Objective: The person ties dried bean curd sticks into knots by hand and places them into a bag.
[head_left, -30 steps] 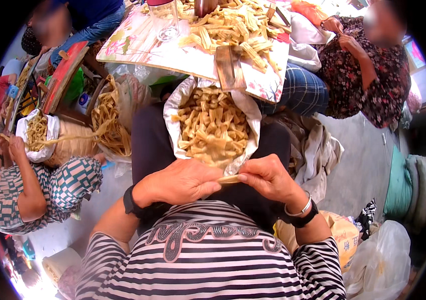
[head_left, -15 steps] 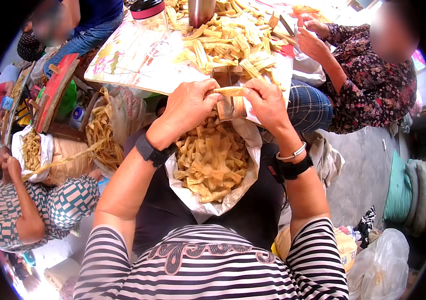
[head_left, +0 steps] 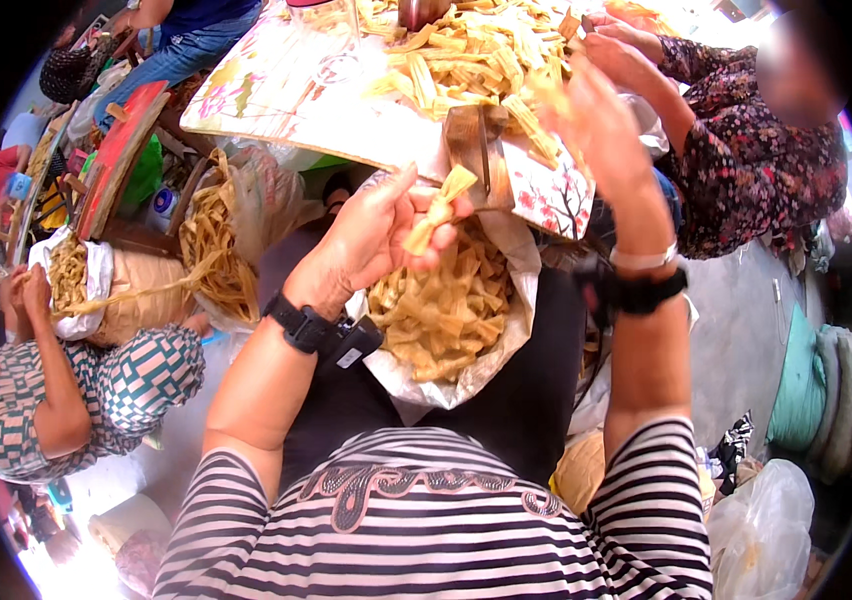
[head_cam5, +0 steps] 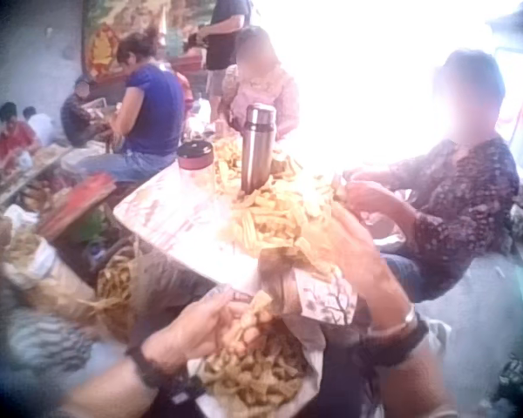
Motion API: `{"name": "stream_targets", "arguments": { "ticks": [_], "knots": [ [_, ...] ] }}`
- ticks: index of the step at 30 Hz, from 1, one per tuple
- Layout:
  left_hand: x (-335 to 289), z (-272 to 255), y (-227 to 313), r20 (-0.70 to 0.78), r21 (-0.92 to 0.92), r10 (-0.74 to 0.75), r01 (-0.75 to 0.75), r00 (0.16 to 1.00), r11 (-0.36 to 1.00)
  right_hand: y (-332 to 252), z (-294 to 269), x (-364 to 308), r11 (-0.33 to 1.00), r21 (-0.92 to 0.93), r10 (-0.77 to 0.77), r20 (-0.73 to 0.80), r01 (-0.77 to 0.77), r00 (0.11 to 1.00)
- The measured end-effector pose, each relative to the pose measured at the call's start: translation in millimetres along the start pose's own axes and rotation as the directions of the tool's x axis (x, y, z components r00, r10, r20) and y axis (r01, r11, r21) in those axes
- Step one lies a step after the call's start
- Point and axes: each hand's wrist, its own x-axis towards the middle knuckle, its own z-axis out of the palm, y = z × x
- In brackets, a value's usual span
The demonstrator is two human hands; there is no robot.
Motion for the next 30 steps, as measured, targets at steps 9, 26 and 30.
{"name": "stream_targets", "arguments": {
  "ticks": [9,26,30],
  "knots": [
    [-18.2,22.0,-35.3,-0.355,0.655,0.292,0.013,0.888,0.756,28.5,-94.6,-62.6,0.963,-0.265,-0.008,-0.246,-0.060,0.969],
    [12.2,4.0,-99.5,-0.167,0.938,0.591,0.311,0.789,-0.150,290.1,-291.0,-309.1,0.602,0.641,0.799,-0.465,-0.477,0.383],
    [13.3,-4.9,-106.0,-0.175,0.946,0.633,0.306,0.754,-0.104,302.9,-251.2,-271.5,0.615,0.544,0.785,-0.495,-0.571,0.374]
  ]
}}
